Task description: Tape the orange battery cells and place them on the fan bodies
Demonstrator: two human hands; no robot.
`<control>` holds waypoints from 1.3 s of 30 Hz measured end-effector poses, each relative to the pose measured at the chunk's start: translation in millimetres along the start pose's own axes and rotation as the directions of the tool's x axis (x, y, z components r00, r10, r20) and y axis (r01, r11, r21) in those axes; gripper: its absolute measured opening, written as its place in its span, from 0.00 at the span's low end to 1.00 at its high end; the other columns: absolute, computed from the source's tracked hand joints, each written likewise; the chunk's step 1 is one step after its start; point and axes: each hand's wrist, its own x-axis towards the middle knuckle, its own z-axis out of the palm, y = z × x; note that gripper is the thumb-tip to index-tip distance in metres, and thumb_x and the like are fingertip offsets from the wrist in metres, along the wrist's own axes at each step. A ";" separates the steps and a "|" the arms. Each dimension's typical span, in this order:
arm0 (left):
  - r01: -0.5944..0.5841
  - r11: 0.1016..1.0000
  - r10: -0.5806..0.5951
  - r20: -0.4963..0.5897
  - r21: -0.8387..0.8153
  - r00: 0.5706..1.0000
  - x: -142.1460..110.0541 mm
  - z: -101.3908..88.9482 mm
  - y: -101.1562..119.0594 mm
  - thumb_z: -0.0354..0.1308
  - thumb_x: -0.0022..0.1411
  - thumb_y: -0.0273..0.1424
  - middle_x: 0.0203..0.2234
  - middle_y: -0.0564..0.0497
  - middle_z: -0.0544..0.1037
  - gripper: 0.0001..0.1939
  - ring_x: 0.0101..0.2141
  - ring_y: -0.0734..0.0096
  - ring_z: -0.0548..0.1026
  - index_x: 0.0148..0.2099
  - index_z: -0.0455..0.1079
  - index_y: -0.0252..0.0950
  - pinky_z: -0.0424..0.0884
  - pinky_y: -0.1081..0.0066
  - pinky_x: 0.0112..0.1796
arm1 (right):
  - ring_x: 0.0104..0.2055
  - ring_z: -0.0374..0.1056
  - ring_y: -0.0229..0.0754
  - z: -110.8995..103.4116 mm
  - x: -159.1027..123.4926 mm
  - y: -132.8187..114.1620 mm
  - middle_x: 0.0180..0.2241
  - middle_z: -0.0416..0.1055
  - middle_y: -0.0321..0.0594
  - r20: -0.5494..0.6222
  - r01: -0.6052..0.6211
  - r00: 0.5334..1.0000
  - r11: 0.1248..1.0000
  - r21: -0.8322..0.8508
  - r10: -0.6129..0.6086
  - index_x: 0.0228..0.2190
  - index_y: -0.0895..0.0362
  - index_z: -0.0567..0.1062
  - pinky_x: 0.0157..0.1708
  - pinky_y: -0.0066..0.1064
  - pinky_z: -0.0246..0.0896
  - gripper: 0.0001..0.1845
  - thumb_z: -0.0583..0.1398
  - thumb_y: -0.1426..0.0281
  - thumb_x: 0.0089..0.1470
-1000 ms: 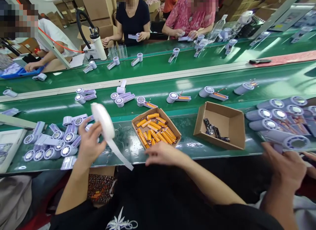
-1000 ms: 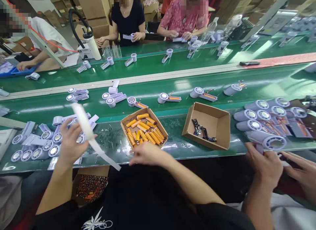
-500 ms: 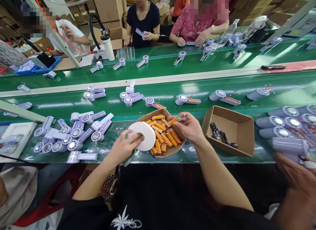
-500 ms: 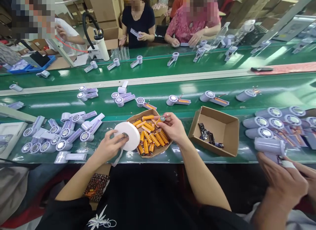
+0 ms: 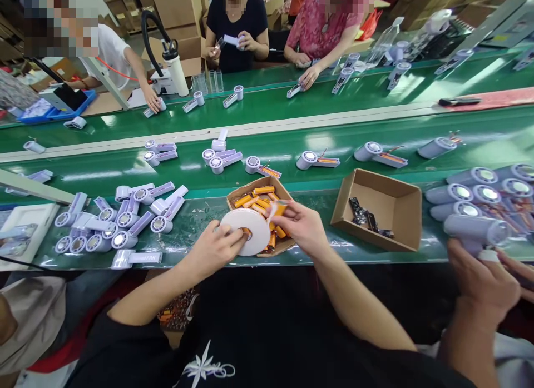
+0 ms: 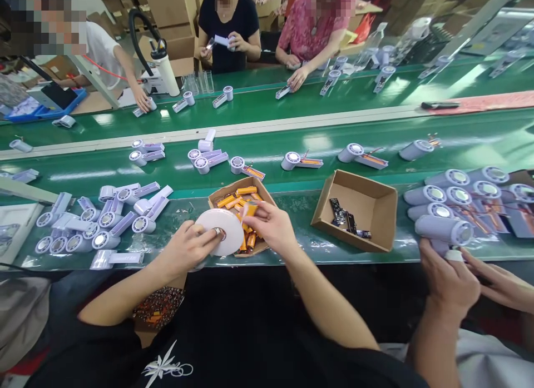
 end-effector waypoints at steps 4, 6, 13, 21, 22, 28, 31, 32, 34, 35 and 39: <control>-0.031 0.986 0.021 -0.060 -0.166 0.998 -14.5 14.0 47.6 0.59 0.72 0.29 0.45 0.45 0.83 0.18 0.40 0.62 0.72 0.63 0.74 0.39 0.66 0.59 0.39 | 0.41 0.82 0.49 -15.6 -4.2 19.7 0.39 0.84 0.43 -0.356 0.115 0.934 0.960 0.256 -0.016 0.41 0.53 0.79 0.43 0.41 0.82 0.20 0.73 0.55 0.53; -0.145 0.948 0.144 -0.025 -0.283 0.989 -10.1 19.9 53.6 0.61 0.72 0.30 0.48 0.47 0.83 0.18 0.41 0.64 0.73 0.62 0.74 0.40 0.66 0.60 0.40 | 0.42 0.82 0.46 -48.9 14.3 11.1 0.37 0.83 0.38 -0.505 0.296 0.853 0.920 0.258 -0.133 0.38 0.51 0.78 0.43 0.37 0.82 0.17 0.74 0.56 0.53; 0.149 0.734 0.046 0.267 -0.663 0.963 101.6 52.9 -96.5 0.65 0.67 0.48 0.57 0.46 0.79 0.25 0.56 0.51 0.73 0.61 0.77 0.45 0.69 0.58 0.55 | 0.43 0.83 0.47 -88.1 38.5 -0.2 0.37 0.82 0.36 -0.526 0.336 0.832 0.914 0.226 -0.176 0.49 0.49 0.78 0.48 0.42 0.82 0.30 0.78 0.58 0.47; 0.482 0.869 -0.440 0.272 -0.110 0.856 138.3 129.1 -197.6 0.60 0.66 0.28 0.56 0.34 0.76 0.15 0.61 0.39 0.64 0.52 0.81 0.34 0.60 0.44 0.61 | 0.40 0.84 0.56 -79.7 23.5 2.9 0.33 0.85 0.39 -0.354 0.282 0.906 0.954 0.099 -0.231 0.45 0.50 0.81 0.41 0.48 0.85 0.27 0.79 0.63 0.44; 0.451 0.883 -0.401 0.286 -0.133 0.870 134.7 132.3 -199.3 0.61 0.64 0.27 0.54 0.35 0.77 0.14 0.61 0.41 0.65 0.50 0.81 0.35 0.61 0.46 0.61 | 0.40 0.84 0.56 -81.6 28.3 -1.6 0.34 0.85 0.40 -0.322 0.265 0.918 0.962 0.064 -0.231 0.45 0.50 0.81 0.40 0.48 0.85 0.26 0.79 0.63 0.43; 0.329 0.921 -0.253 0.323 -0.209 0.912 131.4 142.0 -205.8 0.62 0.61 0.27 0.46 0.40 0.81 0.09 0.54 0.49 0.70 0.41 0.84 0.38 0.60 0.50 0.62 | 0.39 0.84 0.53 -60.8 102.2 -26.7 0.35 0.85 0.38 -0.060 0.266 0.959 0.954 -0.137 -0.276 0.47 0.52 0.83 0.46 0.48 0.83 0.28 0.78 0.62 0.42; 0.301 0.919 -0.218 0.309 -0.253 0.926 134.4 149.7 -205.7 0.60 0.64 0.26 0.47 0.43 0.83 0.10 0.55 0.51 0.71 0.39 0.84 0.41 0.57 0.49 0.64 | 0.39 0.83 0.51 -38.5 150.3 -24.6 0.37 0.85 0.39 0.112 0.269 0.962 0.932 -0.244 -0.249 0.46 0.54 0.84 0.47 0.46 0.82 0.25 0.75 0.58 0.46; 0.295 0.914 -0.212 0.293 -0.277 0.932 134.5 152.3 -205.7 0.59 0.64 0.26 0.48 0.45 0.84 0.12 0.57 0.52 0.70 0.39 0.84 0.42 0.54 0.48 0.65 | 0.39 0.83 0.51 -32.2 164.2 -21.5 0.37 0.85 0.39 0.168 0.271 0.958 0.925 -0.268 -0.232 0.48 0.54 0.84 0.48 0.46 0.81 0.26 0.74 0.57 0.48; 0.299 0.892 -0.210 0.273 -0.340 0.939 134.2 156.4 -207.3 0.59 0.64 0.26 0.51 0.48 0.84 0.12 0.62 0.52 0.67 0.40 0.84 0.44 0.49 0.47 0.67 | 0.39 0.82 0.50 -23.2 187.8 -13.0 0.36 0.85 0.39 0.246 0.291 0.945 0.902 -0.319 -0.218 0.52 0.55 0.82 0.48 0.45 0.80 0.29 0.72 0.56 0.50; 0.311 0.871 -0.214 0.278 -0.380 0.937 134.4 157.8 -209.2 0.61 0.64 0.27 0.51 0.50 0.84 0.10 0.63 0.51 0.66 0.39 0.83 0.45 0.46 0.46 0.68 | 0.37 0.82 0.49 -20.5 197.5 -8.2 0.34 0.85 0.39 0.266 0.303 0.940 0.884 -0.356 -0.215 0.53 0.55 0.81 0.47 0.44 0.79 0.30 0.72 0.55 0.51; 0.419 0.702 -0.274 0.325 -0.576 0.905 139.6 161.1 -218.7 0.65 0.62 0.32 0.50 0.53 0.85 0.04 0.63 0.54 0.69 0.37 0.82 0.43 0.46 0.48 0.70 | 0.33 0.80 0.48 -15.1 225.4 9.1 0.31 0.84 0.39 0.281 0.293 0.946 0.793 -0.533 -0.161 0.52 0.56 0.80 0.43 0.41 0.77 0.26 0.70 0.57 0.56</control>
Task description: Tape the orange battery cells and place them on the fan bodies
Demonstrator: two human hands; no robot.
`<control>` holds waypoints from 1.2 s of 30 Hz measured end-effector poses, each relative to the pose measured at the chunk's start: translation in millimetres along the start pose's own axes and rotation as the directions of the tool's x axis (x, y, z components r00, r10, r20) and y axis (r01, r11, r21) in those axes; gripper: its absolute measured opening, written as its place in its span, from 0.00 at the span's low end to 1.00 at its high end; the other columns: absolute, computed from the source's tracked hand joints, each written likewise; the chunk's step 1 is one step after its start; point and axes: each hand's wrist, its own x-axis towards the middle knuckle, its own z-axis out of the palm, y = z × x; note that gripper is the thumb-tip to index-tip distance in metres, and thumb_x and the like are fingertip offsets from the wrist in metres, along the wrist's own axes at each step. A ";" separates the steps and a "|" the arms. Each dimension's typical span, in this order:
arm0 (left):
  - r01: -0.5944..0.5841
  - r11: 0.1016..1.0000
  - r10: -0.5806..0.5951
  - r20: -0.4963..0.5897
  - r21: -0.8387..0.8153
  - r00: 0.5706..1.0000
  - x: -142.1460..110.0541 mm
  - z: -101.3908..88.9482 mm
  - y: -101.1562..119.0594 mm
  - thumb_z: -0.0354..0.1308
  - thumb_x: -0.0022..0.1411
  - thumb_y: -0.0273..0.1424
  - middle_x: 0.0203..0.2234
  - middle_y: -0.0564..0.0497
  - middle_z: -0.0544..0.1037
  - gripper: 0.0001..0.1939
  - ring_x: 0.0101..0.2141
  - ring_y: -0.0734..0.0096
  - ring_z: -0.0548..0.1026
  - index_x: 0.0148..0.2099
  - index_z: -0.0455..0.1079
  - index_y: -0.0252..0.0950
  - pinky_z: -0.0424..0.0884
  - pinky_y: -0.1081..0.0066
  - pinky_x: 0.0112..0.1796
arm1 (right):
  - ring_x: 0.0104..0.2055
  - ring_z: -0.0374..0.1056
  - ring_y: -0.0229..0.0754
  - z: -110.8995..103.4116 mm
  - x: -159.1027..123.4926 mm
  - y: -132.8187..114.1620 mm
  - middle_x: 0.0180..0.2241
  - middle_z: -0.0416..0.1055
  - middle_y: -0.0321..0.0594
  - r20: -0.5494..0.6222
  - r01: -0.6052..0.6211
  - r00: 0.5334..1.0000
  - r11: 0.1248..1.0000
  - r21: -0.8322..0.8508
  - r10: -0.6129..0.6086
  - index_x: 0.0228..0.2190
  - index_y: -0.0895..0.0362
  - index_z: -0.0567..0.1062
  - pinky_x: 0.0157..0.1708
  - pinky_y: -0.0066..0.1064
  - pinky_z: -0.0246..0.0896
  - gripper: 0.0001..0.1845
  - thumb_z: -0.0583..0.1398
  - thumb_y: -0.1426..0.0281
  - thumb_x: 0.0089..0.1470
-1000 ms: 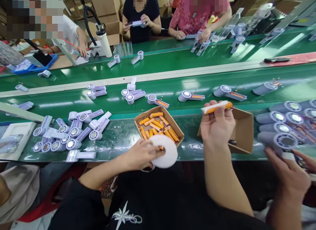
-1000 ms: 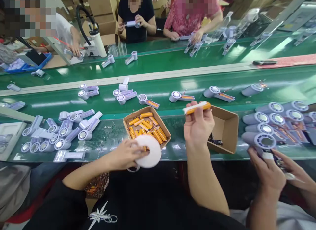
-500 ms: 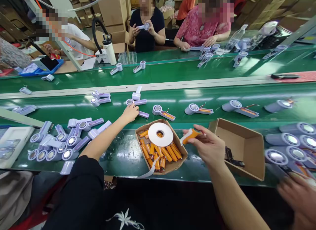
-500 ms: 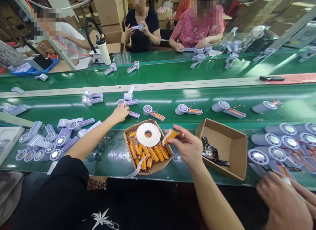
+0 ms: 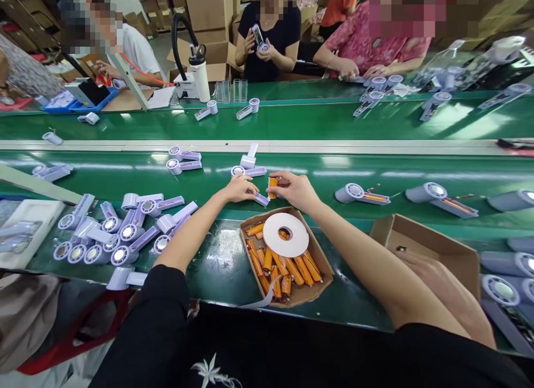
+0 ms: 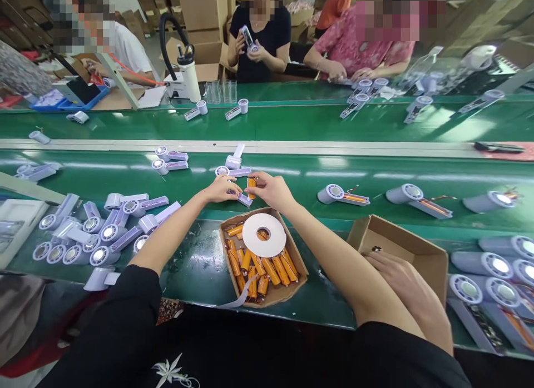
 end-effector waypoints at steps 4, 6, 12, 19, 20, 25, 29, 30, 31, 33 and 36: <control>0.087 0.988 -0.108 -0.164 -0.129 0.981 10.5 6.2 3.0 0.54 0.71 0.28 0.57 0.43 0.81 0.13 0.57 0.59 0.76 0.49 0.80 0.35 0.65 0.59 0.63 | 0.41 0.82 0.49 12.2 14.6 7.1 0.38 0.85 0.42 0.112 -0.006 0.993 0.945 -0.327 0.045 0.57 0.56 0.75 0.45 0.37 0.75 0.25 0.67 0.60 0.61; 0.131 0.983 -0.159 -0.234 -0.132 0.959 15.2 13.4 7.7 0.51 0.72 0.26 0.56 0.38 0.80 0.16 0.56 0.56 0.76 0.53 0.78 0.32 0.68 0.59 0.60 | 0.45 0.82 0.50 19.5 19.1 5.6 0.42 0.85 0.45 0.193 0.038 0.978 0.838 -0.544 0.080 0.58 0.56 0.73 0.46 0.36 0.73 0.25 0.65 0.60 0.64; 0.180 0.971 -0.219 -0.290 -0.157 0.931 22.1 27.9 18.8 0.54 0.71 0.25 0.51 0.40 0.83 0.12 0.54 0.55 0.77 0.50 0.78 0.34 0.69 0.58 0.59 | 0.46 0.80 0.59 33.7 18.4 -3.6 0.44 0.83 0.54 0.346 0.160 0.923 0.653 -0.740 0.166 0.57 0.54 0.76 0.44 0.40 0.69 0.22 0.64 0.57 0.66; 0.220 0.965 -0.253 -0.280 -0.142 0.926 30.6 28.2 28.1 0.53 0.72 0.25 0.48 0.38 0.83 0.12 0.53 0.53 0.76 0.50 0.77 0.31 0.68 0.58 0.57 | 0.51 0.79 0.65 44.1 35.5 -13.6 0.48 0.82 0.60 0.471 0.224 0.839 0.616 -0.755 0.273 0.52 0.55 0.82 0.48 0.47 0.70 0.22 0.66 0.55 0.64; 0.226 0.965 -0.255 -0.282 -0.133 0.925 30.2 25.7 32.0 0.53 0.72 0.25 0.48 0.37 0.83 0.12 0.53 0.52 0.76 0.50 0.77 0.30 0.68 0.57 0.58 | 0.51 0.79 0.65 39.8 36.4 -16.6 0.48 0.82 0.59 0.479 0.224 0.830 0.615 -0.756 0.287 0.52 0.55 0.82 0.48 0.48 0.71 0.22 0.66 0.55 0.63; 0.072 0.997 -0.060 -0.344 0.024 0.937 -8.9 20.7 73.2 0.57 0.71 0.30 0.61 0.37 0.75 0.19 0.65 0.47 0.65 0.61 0.72 0.33 0.54 0.47 0.68 | 0.53 0.79 0.56 -16.7 -40.7 -24.0 0.51 0.83 0.46 0.205 0.066 0.977 0.842 -0.535 0.054 0.59 0.50 0.78 0.54 0.48 0.73 0.21 0.58 0.58 0.70; -0.422 0.877 0.404 0.120 0.232 0.907 -61.1 34.1 110.7 0.70 0.60 0.33 0.68 0.44 0.70 0.33 0.69 0.43 0.60 0.67 0.70 0.44 0.54 0.42 0.68 | 0.43 0.83 0.50 -45.4 -173.7 -14.5 0.41 0.86 0.43 -0.337 -0.062 0.941 0.997 -0.050 0.041 0.44 0.52 0.83 0.48 0.43 0.79 0.15 0.61 0.56 0.68; -0.459 0.848 0.420 0.192 0.265 0.887 -69.8 35.5 117.7 0.71 0.58 0.31 0.68 0.43 0.69 0.34 0.69 0.42 0.60 0.66 0.70 0.44 0.55 0.40 0.68 | 0.39 0.83 0.49 -45.9 -200.8 -13.5 0.38 0.85 0.43 -0.414 -0.081 0.906 0.996 0.034 0.088 0.41 0.53 0.83 0.44 0.42 0.80 0.15 0.63 0.55 0.66; -0.466 0.832 0.419 0.208 0.301 0.884 -76.5 35.0 123.7 0.70 0.58 0.28 0.68 0.43 0.69 0.33 0.69 0.41 0.61 0.65 0.71 0.44 0.55 0.38 0.67 | 0.35 0.82 0.48 -44.3 -222.3 -14.2 0.36 0.85 0.43 -0.466 -0.098 0.874 0.990 0.102 0.135 0.39 0.53 0.83 0.39 0.40 0.80 0.15 0.64 0.54 0.64; -0.465 0.815 0.444 0.145 0.346 0.884 -86.9 28.7 134.4 0.68 0.61 0.27 0.65 0.41 0.72 0.27 0.68 0.40 0.63 0.62 0.73 0.40 0.59 0.37 0.66 | 0.27 0.79 0.45 -36.2 -247.4 -21.6 0.32 0.84 0.43 -0.464 -0.153 0.854 0.966 0.206 0.234 0.40 0.54 0.83 0.29 0.36 0.77 0.17 0.65 0.53 0.63; -0.461 0.814 0.521 -0.093 0.352 0.848 -109.9 13.3 150.2 0.65 0.67 0.30 0.59 0.39 0.77 0.20 0.66 0.41 0.65 0.59 0.73 0.35 0.66 0.38 0.63 | 0.17 0.70 0.40 -10.6 -250.6 -48.2 0.26 0.82 0.38 -0.122 -0.293 0.928 0.893 0.341 0.351 0.50 0.55 0.81 0.20 0.32 0.69 0.24 0.67 0.53 0.60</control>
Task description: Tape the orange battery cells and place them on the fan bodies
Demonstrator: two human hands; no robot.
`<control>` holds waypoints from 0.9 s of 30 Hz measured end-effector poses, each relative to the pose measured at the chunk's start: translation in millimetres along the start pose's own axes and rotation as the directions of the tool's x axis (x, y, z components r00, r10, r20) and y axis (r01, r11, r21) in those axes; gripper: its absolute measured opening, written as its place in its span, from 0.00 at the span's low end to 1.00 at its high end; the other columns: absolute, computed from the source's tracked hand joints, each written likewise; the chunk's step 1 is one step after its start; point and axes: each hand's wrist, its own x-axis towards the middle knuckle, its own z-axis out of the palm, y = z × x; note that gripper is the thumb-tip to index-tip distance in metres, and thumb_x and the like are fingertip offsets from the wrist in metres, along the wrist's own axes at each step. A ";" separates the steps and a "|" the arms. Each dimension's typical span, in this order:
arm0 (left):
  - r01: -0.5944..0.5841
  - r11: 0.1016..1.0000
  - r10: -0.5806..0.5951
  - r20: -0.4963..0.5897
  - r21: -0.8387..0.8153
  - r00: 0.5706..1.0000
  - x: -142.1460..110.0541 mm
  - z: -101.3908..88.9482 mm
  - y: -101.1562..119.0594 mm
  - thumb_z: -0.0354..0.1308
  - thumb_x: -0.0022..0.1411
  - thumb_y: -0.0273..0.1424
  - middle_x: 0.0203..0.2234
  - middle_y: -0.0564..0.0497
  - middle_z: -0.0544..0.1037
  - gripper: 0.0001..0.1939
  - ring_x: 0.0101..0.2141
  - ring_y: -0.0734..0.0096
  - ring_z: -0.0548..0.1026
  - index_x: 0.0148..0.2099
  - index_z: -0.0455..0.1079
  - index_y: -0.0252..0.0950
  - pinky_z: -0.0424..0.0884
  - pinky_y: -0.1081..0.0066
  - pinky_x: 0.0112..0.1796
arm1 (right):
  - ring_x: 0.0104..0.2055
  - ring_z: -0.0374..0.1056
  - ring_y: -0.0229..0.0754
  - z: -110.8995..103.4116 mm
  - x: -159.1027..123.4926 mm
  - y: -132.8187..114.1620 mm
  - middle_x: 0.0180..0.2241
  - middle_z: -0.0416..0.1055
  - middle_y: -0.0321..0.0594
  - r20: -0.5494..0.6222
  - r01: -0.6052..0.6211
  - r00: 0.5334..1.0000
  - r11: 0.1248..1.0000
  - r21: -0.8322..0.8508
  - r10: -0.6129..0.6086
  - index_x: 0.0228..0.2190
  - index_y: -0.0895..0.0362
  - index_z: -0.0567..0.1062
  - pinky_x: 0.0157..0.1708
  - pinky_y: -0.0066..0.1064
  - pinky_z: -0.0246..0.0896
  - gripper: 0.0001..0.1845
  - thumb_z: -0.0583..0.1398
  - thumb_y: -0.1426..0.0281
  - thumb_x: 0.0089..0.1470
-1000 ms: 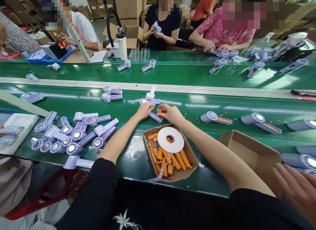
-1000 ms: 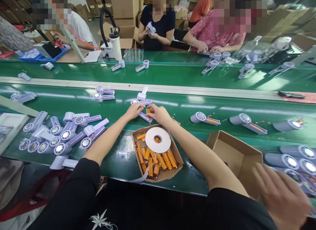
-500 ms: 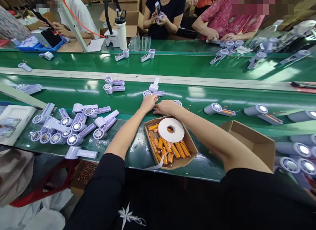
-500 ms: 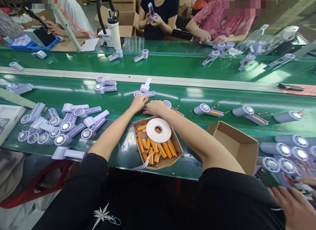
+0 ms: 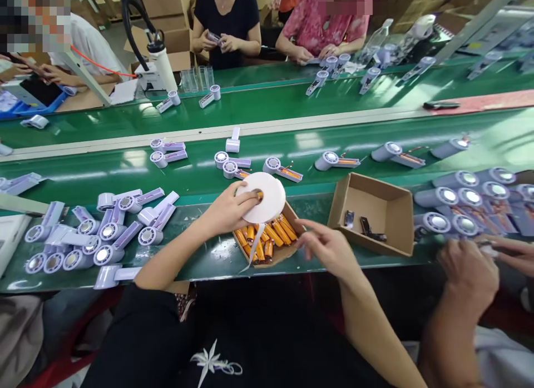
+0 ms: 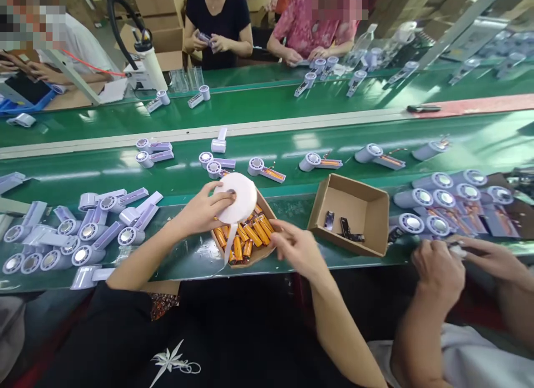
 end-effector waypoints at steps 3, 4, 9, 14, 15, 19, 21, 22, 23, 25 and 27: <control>0.057 0.998 -0.049 -0.187 0.038 0.981 -26.6 -24.6 22.8 0.63 0.67 0.25 0.54 0.42 0.79 0.17 0.67 0.46 0.64 0.58 0.72 0.37 0.67 0.39 0.65 | 0.16 0.65 0.37 50.3 -4.9 -21.2 0.22 0.79 0.35 0.391 -0.067 0.920 0.994 0.089 0.027 0.43 0.56 0.84 0.18 0.29 0.63 0.22 0.67 0.50 0.60; 0.091 0.994 -0.076 -0.217 0.059 0.973 -39.0 -32.0 28.8 0.62 0.67 0.23 0.53 0.43 0.80 0.18 0.67 0.47 0.65 0.58 0.72 0.38 0.67 0.39 0.65 | 0.16 0.65 0.37 66.3 -6.0 -26.4 0.21 0.77 0.35 0.476 -0.033 0.879 0.994 0.106 -0.022 0.35 0.56 0.84 0.19 0.29 0.62 0.22 0.65 0.50 0.62; 0.368 0.920 -0.270 -0.459 0.137 0.846 -106.9 -67.1 38.7 0.67 0.62 0.22 0.50 0.44 0.81 0.23 0.64 0.44 0.67 0.58 0.72 0.42 0.70 0.39 0.62 | 0.26 0.74 0.40 89.5 9.7 -27.8 0.24 0.79 0.36 0.730 0.336 0.666 0.936 -0.110 -0.153 0.32 0.54 0.85 0.31 0.29 0.64 0.20 0.63 0.54 0.67; 0.409 0.895 -0.302 -0.436 0.177 0.848 -128.3 -70.2 50.6 0.66 0.60 0.21 0.50 0.44 0.80 0.24 0.64 0.43 0.66 0.57 0.72 0.40 0.69 0.40 0.62 | 0.46 0.79 0.53 53.9 76.3 -14.9 0.42 0.84 0.52 0.214 0.235 0.971 0.584 -0.777 -0.106 0.50 0.58 0.83 0.45 0.37 0.68 0.21 0.58 0.57 0.71; 0.383 0.907 -0.290 -0.399 0.176 0.870 -125.3 -64.2 54.0 0.65 0.60 0.20 0.50 0.44 0.80 0.23 0.64 0.43 0.66 0.57 0.73 0.40 0.69 0.41 0.62 | 0.48 0.78 0.55 50.2 88.2 -13.6 0.42 0.83 0.54 0.200 0.218 0.976 0.511 -0.831 -0.091 0.49 0.59 0.83 0.47 0.38 0.68 0.20 0.59 0.59 0.70; 0.324 0.934 -0.277 -0.272 0.148 0.922 -110.1 -35.8 62.7 0.62 0.62 0.19 0.51 0.44 0.80 0.20 0.63 0.43 0.65 0.55 0.74 0.38 0.69 0.40 0.62 | 0.46 0.79 0.52 43.0 109.6 -12.9 0.43 0.84 0.49 0.273 0.249 0.962 0.489 -0.836 -0.023 0.50 0.56 0.83 0.48 0.37 0.70 0.17 0.59 0.63 0.69; 0.315 0.940 -0.281 -0.231 0.128 0.932 -106.8 -26.4 63.7 0.61 0.62 0.19 0.52 0.43 0.80 0.21 0.63 0.43 0.65 0.56 0.74 0.38 0.69 0.40 0.62 | 0.46 0.80 0.49 39.6 108.3 -13.8 0.45 0.84 0.45 0.241 0.236 0.968 0.589 -0.773 -0.072 0.58 0.55 0.79 0.49 0.35 0.71 0.21 0.58 0.63 0.70; 0.308 0.944 -0.279 -0.217 0.115 0.935 -106.1 -23.3 63.7 0.60 0.62 0.19 0.52 0.43 0.80 0.22 0.63 0.43 0.65 0.57 0.74 0.38 0.69 0.40 0.62 | 0.46 0.80 0.48 38.8 106.9 -14.2 0.47 0.84 0.45 0.227 0.233 0.970 0.623 -0.747 -0.091 0.60 0.55 0.77 0.49 0.35 0.71 0.23 0.59 0.61 0.69; 0.300 0.949 -0.274 -0.207 0.102 0.939 -105.7 -20.9 63.3 0.60 0.62 0.19 0.52 0.43 0.80 0.22 0.63 0.43 0.65 0.57 0.74 0.38 0.69 0.40 0.61 | 0.46 0.79 0.49 39.5 105.9 -14.5 0.47 0.84 0.46 0.227 0.233 0.970 0.631 -0.740 -0.092 0.60 0.56 0.76 0.49 0.35 0.71 0.24 0.60 0.60 0.68; 0.287 0.955 -0.268 -0.188 0.081 0.945 -104.2 -16.9 62.3 0.60 0.62 0.19 0.53 0.43 0.80 0.23 0.63 0.43 0.64 0.58 0.74 0.38 0.70 0.40 0.61 | 0.48 0.79 0.53 45.9 106.7 -14.2 0.48 0.83 0.49 0.266 0.243 0.963 0.572 -0.784 -0.045 0.55 0.56 0.80 0.50 0.37 0.71 0.22 0.62 0.57 0.67; 0.287 0.955 -0.273 -0.172 0.068 0.947 -101.3 -12.6 61.3 0.60 0.62 0.19 0.53 0.43 0.79 0.24 0.63 0.42 0.63 0.59 0.74 0.38 0.70 0.39 0.61 | 0.51 0.78 0.56 55.7 111.3 -13.5 0.48 0.83 0.54 0.318 0.267 0.948 0.503 -0.822 0.017 0.48 0.58 0.83 0.52 0.40 0.69 0.19 0.60 0.59 0.68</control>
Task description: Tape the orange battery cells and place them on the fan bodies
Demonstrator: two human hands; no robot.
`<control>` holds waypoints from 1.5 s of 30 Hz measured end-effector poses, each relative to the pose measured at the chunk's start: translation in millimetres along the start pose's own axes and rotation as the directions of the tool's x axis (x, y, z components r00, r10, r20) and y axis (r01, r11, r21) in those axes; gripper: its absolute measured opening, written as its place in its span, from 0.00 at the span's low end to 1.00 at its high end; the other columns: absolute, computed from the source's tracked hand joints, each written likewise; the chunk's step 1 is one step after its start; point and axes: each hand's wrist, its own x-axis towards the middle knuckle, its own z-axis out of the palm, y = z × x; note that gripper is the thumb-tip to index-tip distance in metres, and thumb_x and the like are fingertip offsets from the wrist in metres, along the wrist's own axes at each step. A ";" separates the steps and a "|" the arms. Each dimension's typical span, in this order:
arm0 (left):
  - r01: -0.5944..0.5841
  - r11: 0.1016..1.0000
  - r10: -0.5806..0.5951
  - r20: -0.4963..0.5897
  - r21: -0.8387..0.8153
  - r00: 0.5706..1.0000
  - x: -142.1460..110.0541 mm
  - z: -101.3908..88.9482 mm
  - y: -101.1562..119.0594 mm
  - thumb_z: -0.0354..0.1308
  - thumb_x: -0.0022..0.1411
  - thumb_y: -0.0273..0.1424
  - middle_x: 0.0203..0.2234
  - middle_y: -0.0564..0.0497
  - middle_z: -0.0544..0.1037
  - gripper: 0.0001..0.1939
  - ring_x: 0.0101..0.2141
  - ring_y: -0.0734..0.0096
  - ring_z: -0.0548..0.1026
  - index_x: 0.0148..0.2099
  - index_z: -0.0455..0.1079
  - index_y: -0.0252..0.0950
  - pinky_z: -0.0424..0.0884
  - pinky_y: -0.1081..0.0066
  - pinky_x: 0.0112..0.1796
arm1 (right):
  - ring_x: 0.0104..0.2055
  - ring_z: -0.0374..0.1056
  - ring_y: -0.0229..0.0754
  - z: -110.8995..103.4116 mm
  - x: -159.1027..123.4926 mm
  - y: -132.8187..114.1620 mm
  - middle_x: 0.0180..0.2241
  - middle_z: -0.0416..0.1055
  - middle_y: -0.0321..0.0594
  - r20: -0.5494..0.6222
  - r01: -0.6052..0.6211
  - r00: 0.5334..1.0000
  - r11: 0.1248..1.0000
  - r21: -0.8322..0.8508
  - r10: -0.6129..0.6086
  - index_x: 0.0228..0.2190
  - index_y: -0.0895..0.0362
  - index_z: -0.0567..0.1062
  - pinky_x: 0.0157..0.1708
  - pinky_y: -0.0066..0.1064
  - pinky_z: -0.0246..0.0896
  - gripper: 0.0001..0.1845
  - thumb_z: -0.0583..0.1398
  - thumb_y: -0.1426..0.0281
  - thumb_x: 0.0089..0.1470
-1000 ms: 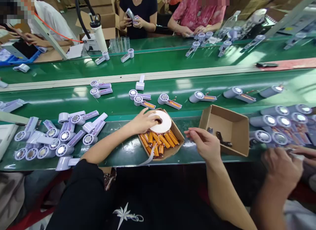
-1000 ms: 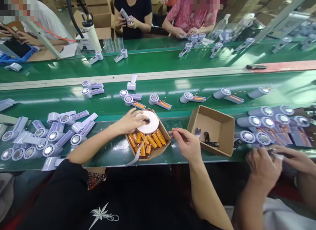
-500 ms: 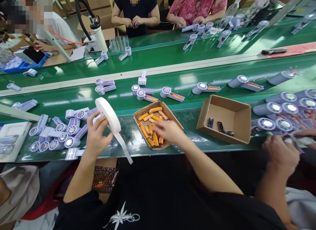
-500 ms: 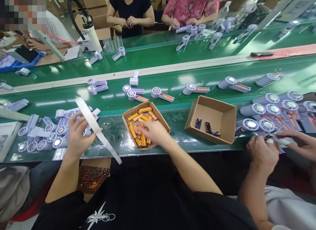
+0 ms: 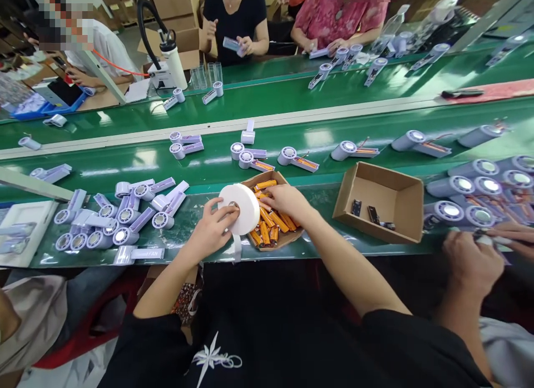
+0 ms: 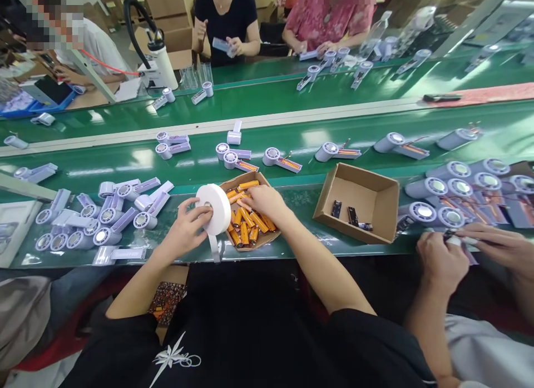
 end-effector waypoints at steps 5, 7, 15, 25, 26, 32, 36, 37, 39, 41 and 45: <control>0.002 0.999 0.000 0.055 -0.034 0.998 0.1 8.5 2.8 0.60 0.61 0.18 0.53 0.43 0.79 0.24 0.63 0.42 0.63 0.58 0.75 0.38 0.70 0.39 0.62 | 0.53 0.77 0.54 -6.5 9.3 5.9 0.50 0.82 0.53 0.107 0.117 0.987 0.992 0.047 -0.121 0.45 0.59 0.84 0.58 0.41 0.67 0.16 0.58 0.66 0.68; 0.005 0.999 -0.001 0.072 -0.050 0.997 -5.0 7.5 3.6 0.60 0.61 0.18 0.53 0.42 0.79 0.23 0.63 0.43 0.63 0.57 0.75 0.37 0.71 0.40 0.61 | 0.54 0.77 0.51 -16.5 -0.3 18.7 0.52 0.82 0.47 0.087 0.178 0.977 0.966 0.190 -0.197 0.49 0.56 0.83 0.59 0.40 0.68 0.17 0.56 0.65 0.69; -0.067 0.993 0.081 0.159 -0.094 0.984 -15.4 -5.4 12.5 0.62 0.60 0.18 0.54 0.43 0.80 0.25 0.63 0.45 0.64 0.60 0.74 0.37 0.73 0.45 0.60 | 0.50 0.81 0.54 -33.5 -65.5 17.7 0.48 0.84 0.43 -0.529 0.403 0.848 0.679 0.614 -0.025 0.47 0.50 0.83 0.56 0.50 0.77 0.18 0.67 0.55 0.60; -0.202 0.977 0.212 0.275 -0.064 0.938 4.8 -40.2 31.9 0.58 0.65 0.16 0.55 0.46 0.80 0.25 0.64 0.49 0.67 0.61 0.74 0.40 0.74 0.51 0.63 | 0.50 0.82 0.57 -15.5 -88.4 16.2 0.41 0.86 0.38 -0.505 0.594 0.799 0.552 0.585 -0.325 0.36 0.45 0.85 0.56 0.56 0.79 0.12 0.76 0.64 0.48; -0.215 0.976 0.219 0.267 -0.045 0.938 6.4 -42.7 32.6 0.58 0.65 0.16 0.55 0.46 0.80 0.26 0.64 0.50 0.68 0.61 0.74 0.40 0.74 0.52 0.63 | 0.52 0.81 0.57 -10.2 -91.5 15.2 0.42 0.85 0.38 -0.525 0.607 0.790 0.525 0.596 -0.318 0.36 0.45 0.85 0.57 0.56 0.78 0.11 0.75 0.64 0.49; -0.289 0.954 0.270 0.196 0.076 0.943 16.9 -51.7 29.5 0.61 0.68 0.19 0.54 0.48 0.81 0.22 0.61 0.58 0.73 0.61 0.74 0.40 0.71 0.54 0.66 | 0.60 0.76 0.57 -6.6 -101.9 0.4 0.57 0.80 0.47 -0.263 0.256 0.965 0.298 0.920 -0.019 0.56 0.50 0.79 0.58 0.51 0.76 0.30 0.70 0.50 0.56; -0.372 0.907 0.322 0.243 0.198 0.915 33.3 -60.3 31.6 0.60 0.69 0.20 0.50 0.49 0.81 0.16 0.57 0.58 0.75 0.56 0.77 0.38 0.66 0.50 0.69 | 0.49 0.81 0.56 -39.1 -94.0 0.5 0.47 0.84 0.45 0.016 0.025 0.995 0.402 0.916 -0.099 0.53 0.57 0.81 0.48 0.46 0.81 0.34 0.75 0.54 0.49; -0.385 0.899 0.328 0.262 0.210 0.908 38.2 -63.5 33.0 0.60 0.69 0.20 0.49 0.49 0.81 0.15 0.55 0.59 0.75 0.54 0.78 0.39 0.66 0.51 0.69 | 0.47 0.81 0.56 -48.5 -91.6 2.5 0.43 0.85 0.43 0.038 0.017 0.992 0.441 0.897 -0.117 0.50 0.58 0.82 0.46 0.44 0.81 0.31 0.75 0.54 0.49; -0.389 0.901 0.324 0.295 0.193 0.899 47.6 -70.3 35.5 0.59 0.69 0.19 0.47 0.51 0.80 0.15 0.51 0.61 0.75 0.51 0.79 0.42 0.65 0.52 0.70 | 0.42 0.81 0.54 -61.6 -88.3 4.4 0.35 0.85 0.39 0.075 0.016 0.983 0.491 0.871 -0.165 0.45 0.57 0.83 0.41 0.40 0.81 0.28 0.77 0.55 0.46; -0.363 0.914 0.301 0.300 0.180 0.905 53.7 -74.8 37.0 0.58 0.68 0.19 0.46 0.50 0.80 0.16 0.49 0.62 0.75 0.50 0.79 0.43 0.68 0.52 0.67 | 0.40 0.82 0.53 -59.9 -87.8 -2.0 0.32 0.84 0.37 0.077 -0.001 0.985 0.449 0.893 -0.152 0.44 0.55 0.82 0.39 0.39 0.81 0.29 0.78 0.57 0.43; -0.262 0.936 0.203 0.247 0.237 0.948 43.4 -56.8 45.7 0.56 0.71 0.22 0.48 0.46 0.81 0.17 0.45 0.59 0.74 0.58 0.76 0.41 0.74 0.54 0.47 | 0.45 0.83 0.53 -11.3 -91.4 -35.5 0.41 0.85 0.41 -0.166 0.157 0.951 0.052 0.986 0.262 0.45 0.51 0.75 0.47 0.44 0.81 0.33 0.79 0.54 0.42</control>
